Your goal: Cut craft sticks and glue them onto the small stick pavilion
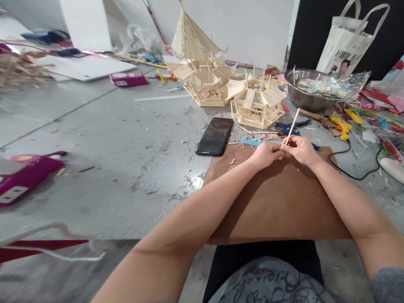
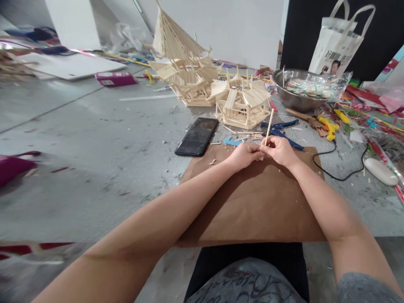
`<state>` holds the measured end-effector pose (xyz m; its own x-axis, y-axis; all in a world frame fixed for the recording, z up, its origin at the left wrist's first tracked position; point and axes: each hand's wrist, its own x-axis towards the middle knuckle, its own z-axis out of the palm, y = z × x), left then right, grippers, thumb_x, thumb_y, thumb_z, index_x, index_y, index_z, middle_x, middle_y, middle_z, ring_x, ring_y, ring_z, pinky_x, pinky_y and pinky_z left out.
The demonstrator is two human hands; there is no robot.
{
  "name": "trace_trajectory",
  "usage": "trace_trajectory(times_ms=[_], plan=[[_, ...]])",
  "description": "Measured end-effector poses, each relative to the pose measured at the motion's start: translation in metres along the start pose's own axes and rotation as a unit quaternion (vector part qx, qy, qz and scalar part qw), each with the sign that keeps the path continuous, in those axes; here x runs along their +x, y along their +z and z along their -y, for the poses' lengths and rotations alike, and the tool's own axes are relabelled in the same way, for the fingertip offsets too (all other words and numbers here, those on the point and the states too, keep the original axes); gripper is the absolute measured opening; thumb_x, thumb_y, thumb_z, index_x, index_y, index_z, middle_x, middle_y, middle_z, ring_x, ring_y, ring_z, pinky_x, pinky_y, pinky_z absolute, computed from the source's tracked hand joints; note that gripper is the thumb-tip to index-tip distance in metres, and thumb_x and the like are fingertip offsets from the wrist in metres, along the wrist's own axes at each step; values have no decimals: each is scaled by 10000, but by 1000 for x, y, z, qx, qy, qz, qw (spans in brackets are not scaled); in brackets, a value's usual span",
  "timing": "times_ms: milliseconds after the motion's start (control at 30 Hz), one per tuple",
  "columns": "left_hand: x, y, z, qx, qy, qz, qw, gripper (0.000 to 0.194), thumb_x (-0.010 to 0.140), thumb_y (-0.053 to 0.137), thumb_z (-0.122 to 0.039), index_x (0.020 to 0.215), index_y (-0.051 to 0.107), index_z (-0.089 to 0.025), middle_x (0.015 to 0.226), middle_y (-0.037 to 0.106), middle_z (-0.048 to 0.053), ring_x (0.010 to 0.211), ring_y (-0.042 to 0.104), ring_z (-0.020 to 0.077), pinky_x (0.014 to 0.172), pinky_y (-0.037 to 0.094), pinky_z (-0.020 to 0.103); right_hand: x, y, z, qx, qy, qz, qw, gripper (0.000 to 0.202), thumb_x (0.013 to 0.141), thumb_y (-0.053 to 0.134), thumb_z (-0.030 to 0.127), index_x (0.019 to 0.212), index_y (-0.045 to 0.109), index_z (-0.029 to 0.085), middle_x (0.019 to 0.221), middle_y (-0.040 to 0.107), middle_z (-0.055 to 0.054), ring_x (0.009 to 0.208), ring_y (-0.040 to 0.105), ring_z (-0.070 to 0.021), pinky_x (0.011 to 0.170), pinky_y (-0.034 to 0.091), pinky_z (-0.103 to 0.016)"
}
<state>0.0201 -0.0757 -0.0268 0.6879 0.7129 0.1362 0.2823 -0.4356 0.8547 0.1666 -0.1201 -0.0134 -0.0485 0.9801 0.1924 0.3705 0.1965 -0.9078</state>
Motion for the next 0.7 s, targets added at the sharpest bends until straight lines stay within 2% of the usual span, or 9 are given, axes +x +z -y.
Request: trace_trajectory(times_ms=[100, 200, 267, 333, 400, 467, 567, 700], plan=[[0, 0, -2, 10, -5, -4, 1000, 211, 728, 509, -283, 704, 662, -140, 566, 594, -11, 523, 496, 81, 519, 367, 179, 2, -3, -1, -13, -1, -7, 1000, 223, 663, 614, 370, 730, 549, 168, 603, 575, 15, 511, 520, -103, 505, 420, -242], [0, -2, -3, 18, -1, -25, 1000, 226, 736, 502, -293, 656, 642, -134, 547, 566, -16, 514, 465, 79, 509, 345, 184, 5, -14, -4, -88, -44, -79, 992, 279, 738, 525, 445, 797, 551, 173, 716, 602, -17, 608, 540, -119, 599, 439, -265], [1, -6, -4, 29, -5, -52, 998, 239, 742, 498, -302, 647, 641, -136, 514, 521, -27, 501, 428, 76, 503, 324, 190, 7, -24, -9, -211, -63, -156, 963, 296, 784, 459, 442, 852, 561, 172, 833, 618, -65, 759, 558, -164, 714, 433, -309], [1, -9, -3, 41, -17, -82, 996, 265, 752, 487, -320, 638, 641, -138, 467, 447, -40, 474, 375, 71, 489, 295, 198, 8, -32, -17, -370, -27, -199, 907, 312, 778, 473, 399, 927, 571, 142, 938, 609, -136, 891, 540, -234, 798, 398, -373], [1, -11, -3, 47, -25, -104, 993, 283, 757, 482, -335, 627, 638, -139, 445, 388, -48, 461, 337, 69, 479, 272, 203, 9, -37, -26, -480, 34, -166, 861, 348, 767, 491, 367, 980, 573, 104, 1008, 586, -189, 966, 511, -292, 825, 369, -416], [1, -11, -3, 47, -24, -112, 992, 288, 754, 487, -338, 599, 623, -136, 449, 374, -48, 465, 333, 68, 478, 265, 205, 9, -40, -34, -530, 75, -111, 837, 346, 782, 473, 352, 976, 584, 88, 1012, 584, -206, 991, 497, -315, 822, 361, -424], [2, -9, -1, 38, -24, -114, 993, 277, 747, 493, -342, 602, 608, -137, 470, 412, -45, 482, 360, 71, 486, 277, 202, 11, -40, -41, -545, 88, -87, 829, 321, 814, 422, 321, 954, 595, 90, 981, 597, -199, 985, 503, -310, 810, 361, -407], [5, -6, 6, 2, -18, -155, 988, 251, 743, 491, -347, 644, 595, -139, 534, 505, -29, 548, 445, 91, 539, 340, 205, 12, -41, -37, -542, 90, -125, 826, 355, 836, 368, 321, 994, 573, 78, 963, 600, -203, 925, 536, -306, 780, 369, -403]])
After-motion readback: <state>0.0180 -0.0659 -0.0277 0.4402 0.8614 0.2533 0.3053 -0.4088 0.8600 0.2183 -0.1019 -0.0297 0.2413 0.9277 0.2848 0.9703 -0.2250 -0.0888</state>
